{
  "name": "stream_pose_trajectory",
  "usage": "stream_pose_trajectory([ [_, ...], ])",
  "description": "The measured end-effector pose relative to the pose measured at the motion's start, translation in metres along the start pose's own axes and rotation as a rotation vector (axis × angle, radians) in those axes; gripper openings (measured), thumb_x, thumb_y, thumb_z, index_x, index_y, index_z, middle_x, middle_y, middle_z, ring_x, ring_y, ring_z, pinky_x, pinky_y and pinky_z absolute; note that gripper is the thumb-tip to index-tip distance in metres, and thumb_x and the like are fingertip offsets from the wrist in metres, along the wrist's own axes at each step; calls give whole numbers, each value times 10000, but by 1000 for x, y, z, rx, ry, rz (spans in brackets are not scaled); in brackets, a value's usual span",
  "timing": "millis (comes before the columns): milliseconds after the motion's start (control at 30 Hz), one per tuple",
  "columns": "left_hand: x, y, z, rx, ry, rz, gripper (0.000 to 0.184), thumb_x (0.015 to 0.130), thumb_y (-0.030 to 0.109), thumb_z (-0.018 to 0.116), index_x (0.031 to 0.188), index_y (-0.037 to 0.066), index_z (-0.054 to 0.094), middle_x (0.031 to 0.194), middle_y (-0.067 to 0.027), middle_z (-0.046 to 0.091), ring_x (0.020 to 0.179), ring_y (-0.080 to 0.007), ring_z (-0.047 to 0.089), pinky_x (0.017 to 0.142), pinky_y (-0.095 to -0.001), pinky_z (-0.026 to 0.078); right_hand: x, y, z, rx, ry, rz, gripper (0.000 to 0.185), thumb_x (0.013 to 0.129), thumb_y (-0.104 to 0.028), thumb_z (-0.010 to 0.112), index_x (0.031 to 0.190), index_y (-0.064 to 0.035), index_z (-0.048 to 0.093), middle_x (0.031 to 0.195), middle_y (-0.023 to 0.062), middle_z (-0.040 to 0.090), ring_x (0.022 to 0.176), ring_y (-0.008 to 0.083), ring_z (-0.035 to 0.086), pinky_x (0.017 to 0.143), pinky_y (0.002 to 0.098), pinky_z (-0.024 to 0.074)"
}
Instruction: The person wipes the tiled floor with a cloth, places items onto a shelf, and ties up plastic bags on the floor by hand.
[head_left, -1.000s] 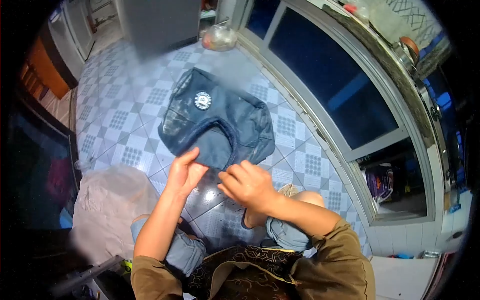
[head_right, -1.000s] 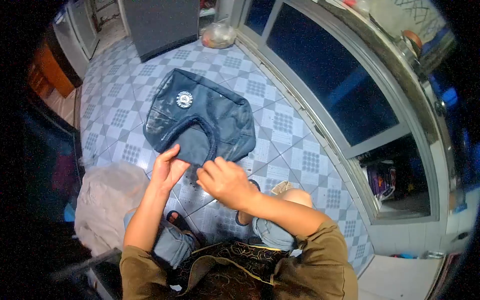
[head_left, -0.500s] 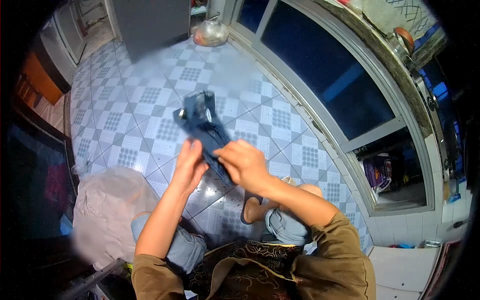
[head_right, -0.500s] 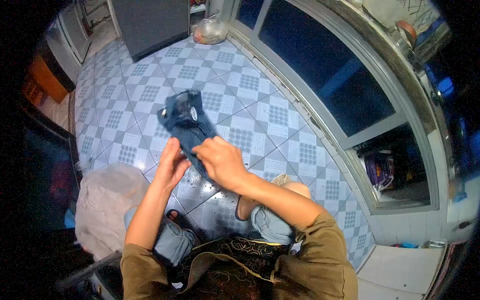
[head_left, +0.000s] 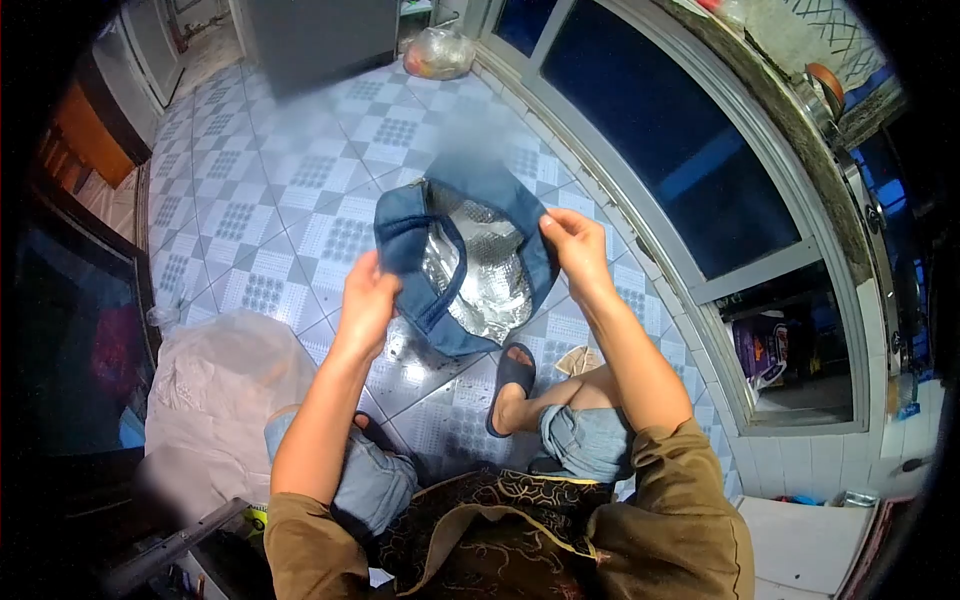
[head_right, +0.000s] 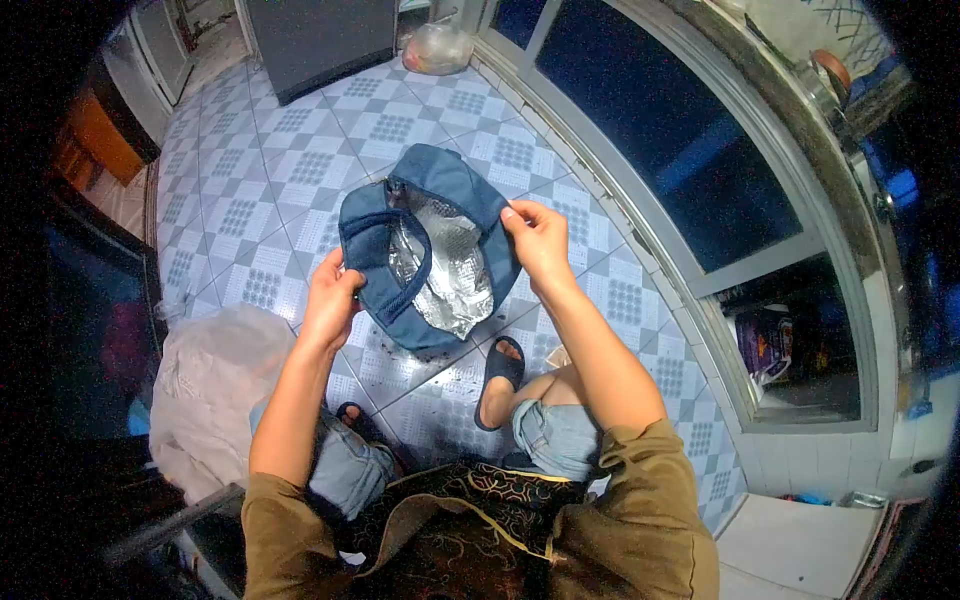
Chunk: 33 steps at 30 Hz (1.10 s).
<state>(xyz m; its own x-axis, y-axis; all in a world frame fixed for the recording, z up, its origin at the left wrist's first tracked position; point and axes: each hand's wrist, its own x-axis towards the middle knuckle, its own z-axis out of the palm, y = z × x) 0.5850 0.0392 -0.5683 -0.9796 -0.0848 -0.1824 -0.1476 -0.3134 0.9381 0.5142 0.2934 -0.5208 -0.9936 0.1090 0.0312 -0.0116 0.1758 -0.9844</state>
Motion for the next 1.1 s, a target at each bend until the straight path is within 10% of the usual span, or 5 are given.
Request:
stream_pose_trajectory([
  [667,-14,18,4,-25,24,-99,365,758,-17,473,1108,82,492,767,11,579,590,-49,500,467,-182,393,15,1,-19,-13,-18,14,179,849,-108,594,960,24,643,809,25,643,697,77,565,633,204,431],
  [833,-7,8,-2,-13,37,-84,358,778,-12,480,1125,77,481,791,2,585,597,-56,509,466,-186,394,10,4,-10,-188,6,-208,161,814,-113,637,916,8,667,765,6,635,647,47,502,569,210,406],
  [1000,-6,4,7,-58,87,-78,321,806,3,478,1123,57,472,856,-23,576,652,-83,537,493,-210,438,-23,-13,26,-548,-33,-867,101,762,-83,632,844,-23,646,737,92,604,648,236,573,576,336,456],
  [1100,-11,3,17,-477,-113,-122,276,893,120,497,1147,20,458,1048,-99,555,894,-188,574,663,-303,534,-50,-13,47,-785,-195,-1108,174,707,-94,609,875,-50,613,727,53,534,670,212,538,530,319,449],
])
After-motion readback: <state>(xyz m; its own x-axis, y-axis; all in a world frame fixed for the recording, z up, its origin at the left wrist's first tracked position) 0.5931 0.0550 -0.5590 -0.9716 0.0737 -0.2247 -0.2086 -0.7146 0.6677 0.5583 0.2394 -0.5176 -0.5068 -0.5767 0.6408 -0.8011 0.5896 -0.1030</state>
